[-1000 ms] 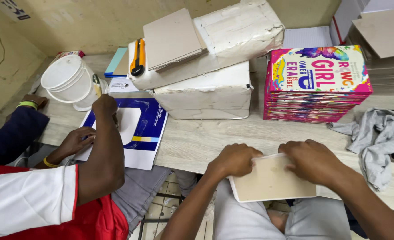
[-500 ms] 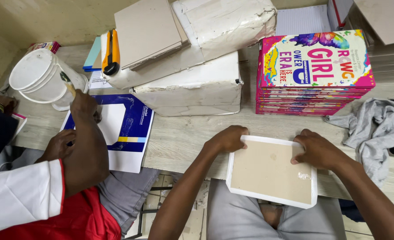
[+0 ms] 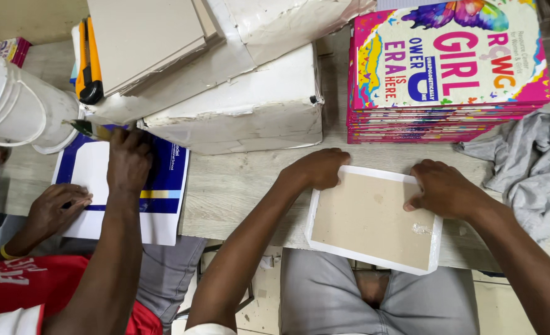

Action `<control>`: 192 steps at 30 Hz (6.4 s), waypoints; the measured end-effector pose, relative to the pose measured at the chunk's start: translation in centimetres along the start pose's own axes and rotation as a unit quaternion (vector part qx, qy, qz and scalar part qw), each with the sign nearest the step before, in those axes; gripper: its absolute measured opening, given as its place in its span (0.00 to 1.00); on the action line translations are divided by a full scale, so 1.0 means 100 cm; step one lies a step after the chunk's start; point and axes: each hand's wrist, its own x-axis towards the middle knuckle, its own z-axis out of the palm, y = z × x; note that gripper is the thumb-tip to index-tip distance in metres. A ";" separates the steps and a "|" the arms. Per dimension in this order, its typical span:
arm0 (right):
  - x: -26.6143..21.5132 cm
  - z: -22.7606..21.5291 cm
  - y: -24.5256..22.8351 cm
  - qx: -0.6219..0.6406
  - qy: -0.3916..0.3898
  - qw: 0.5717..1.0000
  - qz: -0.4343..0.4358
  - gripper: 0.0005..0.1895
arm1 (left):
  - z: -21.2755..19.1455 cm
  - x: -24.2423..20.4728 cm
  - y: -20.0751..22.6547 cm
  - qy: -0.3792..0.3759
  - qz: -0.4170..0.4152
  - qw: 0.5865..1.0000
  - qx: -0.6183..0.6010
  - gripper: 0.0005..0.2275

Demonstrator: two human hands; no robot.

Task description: The person assembles notebooks by applying glue to the back cover and attaching a printed cover sheet. They smooth the cover with a cloth and stack the finished notebooks on the table.

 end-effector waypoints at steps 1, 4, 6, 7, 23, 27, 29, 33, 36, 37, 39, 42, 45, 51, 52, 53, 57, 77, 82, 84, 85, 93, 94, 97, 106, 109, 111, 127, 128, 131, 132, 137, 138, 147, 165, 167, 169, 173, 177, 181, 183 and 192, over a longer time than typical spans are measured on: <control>0.003 0.004 0.002 -0.004 0.000 1.000 0.005 0.32 | 0.001 0.005 0.003 -0.017 0.000 1.000 0.025 0.22; 0.008 0.007 0.005 -0.013 0.001 1.000 0.004 0.35 | 0.013 0.021 0.018 -0.017 0.004 0.996 0.090 0.31; 0.008 0.005 0.005 -0.017 0.000 1.000 -0.001 0.35 | 0.021 0.026 0.026 -0.003 0.010 0.992 0.128 0.30; 0.008 0.004 0.004 -0.015 0.005 1.000 0.005 0.34 | 0.022 0.026 0.027 0.013 0.007 0.991 0.131 0.29; -0.078 0.102 -0.047 -0.182 0.370 0.911 -0.012 0.29 | 0.147 -0.051 0.072 0.367 -0.016 0.900 0.234 0.38; -0.095 0.119 -0.064 -0.184 0.387 0.904 0.009 0.30 | 0.160 -0.040 0.104 0.389 -0.021 0.908 0.153 0.32; -0.101 0.120 -0.074 -0.187 0.430 0.883 0.028 0.23 | 0.152 -0.041 0.113 0.403 0.125 0.900 0.113 0.27; -0.117 0.114 -0.054 -0.072 0.430 0.900 0.019 0.15 | 0.150 -0.042 0.114 0.410 0.157 0.889 0.129 0.26; -0.133 0.099 0.004 0.042 0.430 0.901 -0.047 0.25 | 0.142 -0.042 0.113 0.402 0.167 0.894 0.107 0.25; -0.142 0.095 0.024 0.060 0.440 0.893 0.072 0.30 | 0.147 -0.037 0.108 0.387 0.161 0.902 0.102 0.25; -0.144 0.085 0.046 0.076 0.438 0.878 0.177 0.35 | 0.153 -0.034 0.106 0.374 0.142 0.912 0.089 0.25; -0.107 0.076 0.038 0.128 0.320 0.913 0.220 0.15 | 0.148 -0.037 0.107 0.379 0.154 0.908 0.088 0.24; -0.057 0.066 0.012 0.166 0.348 0.917 -0.102 0.16 | 0.151 -0.039 0.110 0.397 0.153 0.900 0.090 0.23; -0.066 0.033 0.011 0.042 0.131 0.989 -0.063 0.12 | 0.143 -0.035 0.108 0.470 0.155 0.864 0.095 0.11; -0.071 0.038 0.020 0.009 0.095 0.995 -0.020 0.12 | 0.146 -0.035 0.108 0.458 0.157 0.871 0.088 0.14; -0.075 0.043 0.029 -0.024 0.059 0.998 0.024 0.13 | 0.149 -0.036 0.107 0.446 0.158 0.877 0.081 0.16; -0.040 0.013 -0.022 -0.002 0.050 0.999 0.005 0.09 | 0.152 -0.033 0.104 0.447 0.159 0.875 0.096 0.16; -0.070 0.033 -0.022 -0.123 0.140 0.977 -0.103 0.09 | 0.149 -0.041 0.113 0.451 0.085 0.882 0.111 0.21; -0.093 0.054 -0.006 -0.115 0.142 0.979 -0.087 0.08 | 0.150 -0.053 0.106 0.408 0.076 0.900 0.134 0.28; -0.088 0.057 0.003 -0.119 0.156 0.976 -0.092 0.15 | 0.142 -0.053 0.095 0.387 0.084 0.908 0.138 0.31; -0.082 0.056 0.008 -0.109 0.164 0.973 -0.116 0.15 | 0.136 -0.051 0.087 0.385 0.088 0.912 0.113 0.34; -0.023 0.047 -0.032 -0.040 0.204 0.962 -0.177 0.05 | 0.138 -0.050 0.085 0.389 0.054 0.913 0.112 0.37; -0.014 0.038 -0.053 -0.043 0.210 0.964 -0.158 0.07 | 0.141 -0.044 0.079 0.429 0.068 0.893 0.114 0.36; -0.003 0.039 -0.061 -0.019 0.209 0.966 -0.154 0.14 | 0.137 -0.044 0.079 0.421 0.050 0.899 0.106 0.38; -0.058 0.090 0.012 -0.052 0.243 0.961 -0.117 0.22 | 0.132 -0.050 0.091 0.398 -0.029 0.915 0.064 0.43; -0.038 0.067 0.003 -0.009 0.210 0.970 -0.119 0.17 | 0.133 -0.052 0.092 0.430 -0.043 0.898 0.080 0.38; -0.010 0.041 -0.026 0.015 0.191 0.971 -0.144 0.11 | 0.134 -0.049 0.088 0.447 -0.040 0.889 0.096 0.35; -0.031 0.036 -0.009 -0.066 0.038 0.997 -0.030 0.10 | 0.134 -0.053 0.088 0.505 -0.018 0.857 0.106 0.26; -0.038 0.039 0.007 -0.109 -0.010 0.993 0.048 0.11 | 0.133 -0.054 0.089 0.513 -0.011 0.853 0.097 0.25; -0.010 0.015 -0.036 -0.031 0.043 0.998 -0.027 0.07 | 0.135 -0.051 0.086 0.514 -0.006 0.851 0.106 0.20; 0.013 0.011 -0.059 -0.030 0.041 0.998 -0.026 0.07 | 0.139 -0.048 0.082 0.512 -0.006 0.853 0.105 0.20; 0.070 -0.029 -0.149 0.002 0.114 0.981 -0.158 0.08 | 0.165 -0.028 0.067 0.553 0.017 0.823 0.130 0.20; 0.059 -0.028 -0.143 0.002 0.117 0.980 -0.159 0.08 | 0.164 -0.030 0.067 0.555 0.018 0.822 0.131 0.20; -0.061 0.001 -0.010 -0.109 -0.063 0.992 0.004 0.09 | 0.130 -0.048 0.090 0.539 -0.002 0.836 0.102 0.09; -0.112 0.028 -0.044 0.130 0.313 0.931 -0.137 0.20 | 0.238 -0.131 0.128 0.335 -0.237 0.458 -0.789 0.14; -0.120 0.022 -0.071 0.154 0.322 0.901 -0.246 0.15 | 0.248 -0.120 0.135 0.437 -0.172 0.469 -0.748 0.09; -0.129 0.004 -0.087 0.138 0.309 0.906 -0.253 0.15 | 0.239 -0.119 0.140 0.462 -0.165 0.471 -0.733 0.08; -0.156 -0.035 -0.120 0.051 0.336 0.876 -0.342 0.19 | 0.198 -0.134 0.150 0.486 -0.131 0.605 -0.617 0.07; -0.153 -0.049 -0.139 -0.115 0.338 0.849 -0.389 0.24 | 0.128 -0.152 0.153 0.425 -0.095 0.806 -0.400 0.13; -0.109 -0.037 -0.110 -0.304 0.224 0.884 -0.275 0.18 | 0.097 -0.128 0.127 0.316 -0.015 0.940 -0.125 0.09; -0.088 -0.037 -0.088 -0.367 0.168 0.895 -0.192 0.15 | 0.080 -0.117 0.108 0.259 -0.009 0.961 -0.093 0.13; -0.062 -0.018 -0.013 -0.025 -0.033 0.997 -0.059 0.06 | 0.083 -0.088 0.016 0.082 -0.056 0.986 -0.137 0.02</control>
